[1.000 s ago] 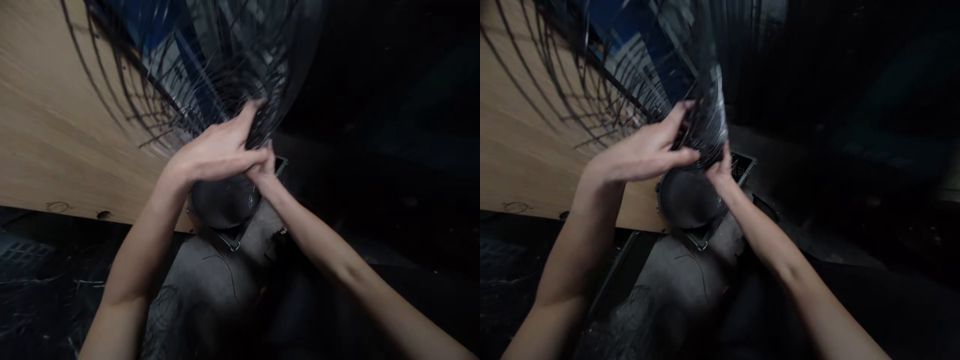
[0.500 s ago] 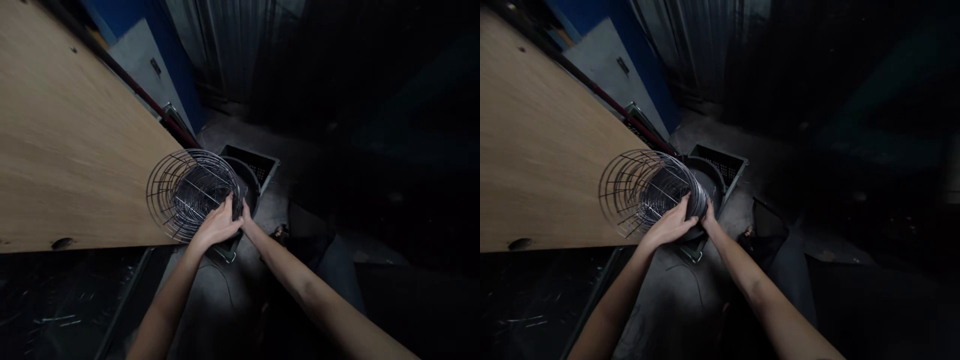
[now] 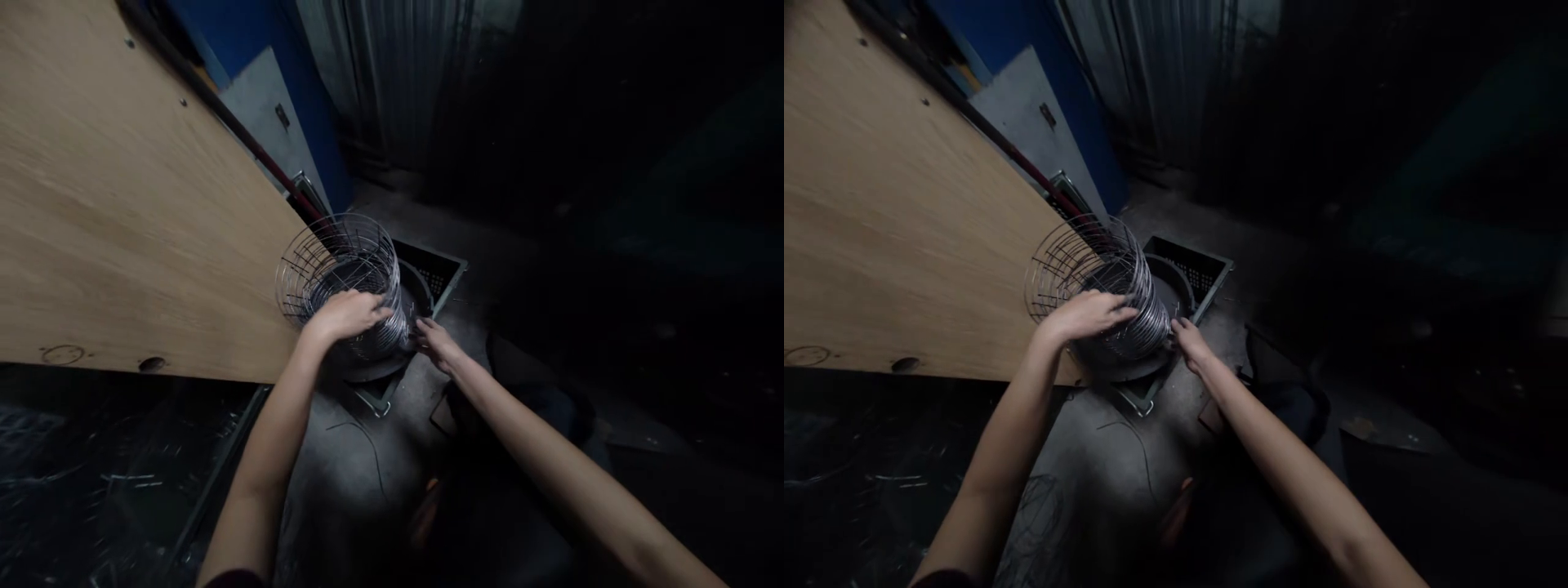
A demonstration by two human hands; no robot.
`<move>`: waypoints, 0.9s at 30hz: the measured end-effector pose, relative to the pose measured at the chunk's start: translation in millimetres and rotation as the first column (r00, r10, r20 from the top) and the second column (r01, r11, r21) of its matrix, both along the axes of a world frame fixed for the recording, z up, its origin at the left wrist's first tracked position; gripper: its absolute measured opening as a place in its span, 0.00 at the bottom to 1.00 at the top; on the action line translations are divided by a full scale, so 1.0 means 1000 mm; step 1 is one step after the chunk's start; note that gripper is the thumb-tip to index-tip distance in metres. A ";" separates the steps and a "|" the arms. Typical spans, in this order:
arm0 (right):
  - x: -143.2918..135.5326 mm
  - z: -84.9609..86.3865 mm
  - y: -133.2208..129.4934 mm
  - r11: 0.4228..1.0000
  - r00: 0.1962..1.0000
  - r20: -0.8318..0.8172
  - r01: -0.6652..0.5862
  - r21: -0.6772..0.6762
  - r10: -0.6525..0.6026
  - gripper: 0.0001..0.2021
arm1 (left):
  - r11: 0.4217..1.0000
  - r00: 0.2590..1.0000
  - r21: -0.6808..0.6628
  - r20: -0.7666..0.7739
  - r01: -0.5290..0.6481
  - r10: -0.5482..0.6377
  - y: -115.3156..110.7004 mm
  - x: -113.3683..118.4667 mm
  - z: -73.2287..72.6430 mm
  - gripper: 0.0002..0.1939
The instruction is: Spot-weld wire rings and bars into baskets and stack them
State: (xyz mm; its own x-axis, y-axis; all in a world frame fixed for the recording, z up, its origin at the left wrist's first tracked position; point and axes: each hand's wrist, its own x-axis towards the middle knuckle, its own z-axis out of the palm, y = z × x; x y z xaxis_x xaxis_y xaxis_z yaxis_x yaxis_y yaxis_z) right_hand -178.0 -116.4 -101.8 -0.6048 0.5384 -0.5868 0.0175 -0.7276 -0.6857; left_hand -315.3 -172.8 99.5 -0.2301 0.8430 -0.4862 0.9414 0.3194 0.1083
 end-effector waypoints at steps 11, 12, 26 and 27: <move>0.284 0.059 -0.018 0.447 0.637 0.577 -0.377 0.811 -0.511 0.32 | 0.917 0.958 0.352 -0.143 -0.187 0.250 -0.045 0.020 -0.012 0.24; 0.295 0.052 -0.022 0.509 0.591 0.643 -0.406 0.759 -0.487 0.33 | 0.869 0.962 0.446 -0.057 -0.215 0.267 -0.047 0.017 -0.010 0.25; 0.258 0.056 -0.036 0.213 0.729 0.564 -0.525 0.824 -0.388 0.17 | 0.172 0.817 0.798 0.564 -0.577 0.125 -0.084 0.054 0.166 0.35; 0.266 0.061 -0.038 0.206 0.731 0.576 -0.540 0.816 -0.366 0.19 | 0.179 0.824 0.808 0.565 -0.562 0.038 -0.086 0.070 0.169 0.35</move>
State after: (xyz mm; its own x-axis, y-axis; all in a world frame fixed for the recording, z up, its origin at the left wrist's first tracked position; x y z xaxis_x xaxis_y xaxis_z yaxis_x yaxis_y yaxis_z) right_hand 87.5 -154.4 -40.4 -0.4880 0.8647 0.1185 0.6922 0.4661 -0.5510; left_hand -245.8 -258.3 268.4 -0.6295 0.6197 0.4687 0.5887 -0.0132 0.8083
